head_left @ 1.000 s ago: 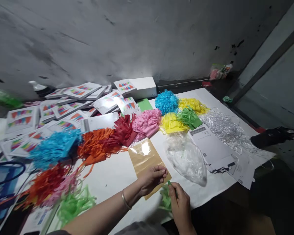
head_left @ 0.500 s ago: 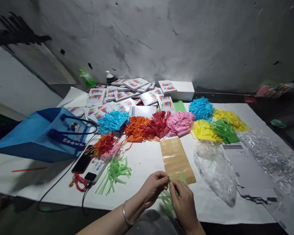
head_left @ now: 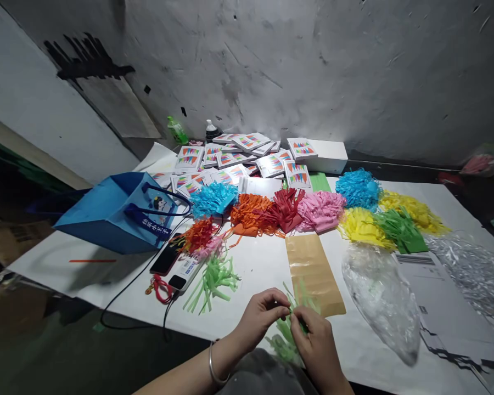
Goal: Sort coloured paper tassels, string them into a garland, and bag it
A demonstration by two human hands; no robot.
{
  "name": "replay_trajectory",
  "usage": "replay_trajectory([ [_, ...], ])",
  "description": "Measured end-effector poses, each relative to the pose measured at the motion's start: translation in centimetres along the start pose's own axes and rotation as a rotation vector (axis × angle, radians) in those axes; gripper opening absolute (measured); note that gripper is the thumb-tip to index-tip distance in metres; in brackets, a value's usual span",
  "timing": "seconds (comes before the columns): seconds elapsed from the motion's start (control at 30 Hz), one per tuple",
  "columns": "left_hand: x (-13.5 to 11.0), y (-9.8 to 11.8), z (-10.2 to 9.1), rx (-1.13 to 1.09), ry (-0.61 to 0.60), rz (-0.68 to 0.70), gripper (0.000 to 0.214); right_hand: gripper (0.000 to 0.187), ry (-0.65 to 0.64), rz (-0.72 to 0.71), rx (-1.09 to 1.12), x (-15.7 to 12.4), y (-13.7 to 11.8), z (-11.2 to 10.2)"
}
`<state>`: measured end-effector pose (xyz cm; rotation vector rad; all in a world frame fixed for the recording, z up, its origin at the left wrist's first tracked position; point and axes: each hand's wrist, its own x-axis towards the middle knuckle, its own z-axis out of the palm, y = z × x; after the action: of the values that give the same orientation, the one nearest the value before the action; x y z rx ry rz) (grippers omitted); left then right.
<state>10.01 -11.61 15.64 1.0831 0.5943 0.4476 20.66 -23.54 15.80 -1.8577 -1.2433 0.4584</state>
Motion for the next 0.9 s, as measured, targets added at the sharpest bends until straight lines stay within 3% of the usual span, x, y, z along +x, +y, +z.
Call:
replay_trajectory([
  [0.2, -0.4, 0.2, -0.4, 0.006, -0.067, -0.040, 0.018, 0.025, -0.016, 0.008, 0.088, -0.4, -0.2, 0.6],
  [0.57, -0.1, 0.8, -0.8, 0.001, -0.002, -0.151, 0.028, 0.025, -0.016, 0.007, 0.155, -0.6, 0.6, 1.0],
  [0.77, 0.0, 0.3, -2.2, 0.088, -0.090, -0.241, 0.029, 0.032, -0.075, 0.079, 0.190, -0.7, 1.2, 1.6],
  [0.9, -0.6, 0.4, -2.5, 0.238, -0.076, -0.194, 0.021, 0.033, -0.122, 0.060, 0.181, -0.7, 1.6, 1.9],
])
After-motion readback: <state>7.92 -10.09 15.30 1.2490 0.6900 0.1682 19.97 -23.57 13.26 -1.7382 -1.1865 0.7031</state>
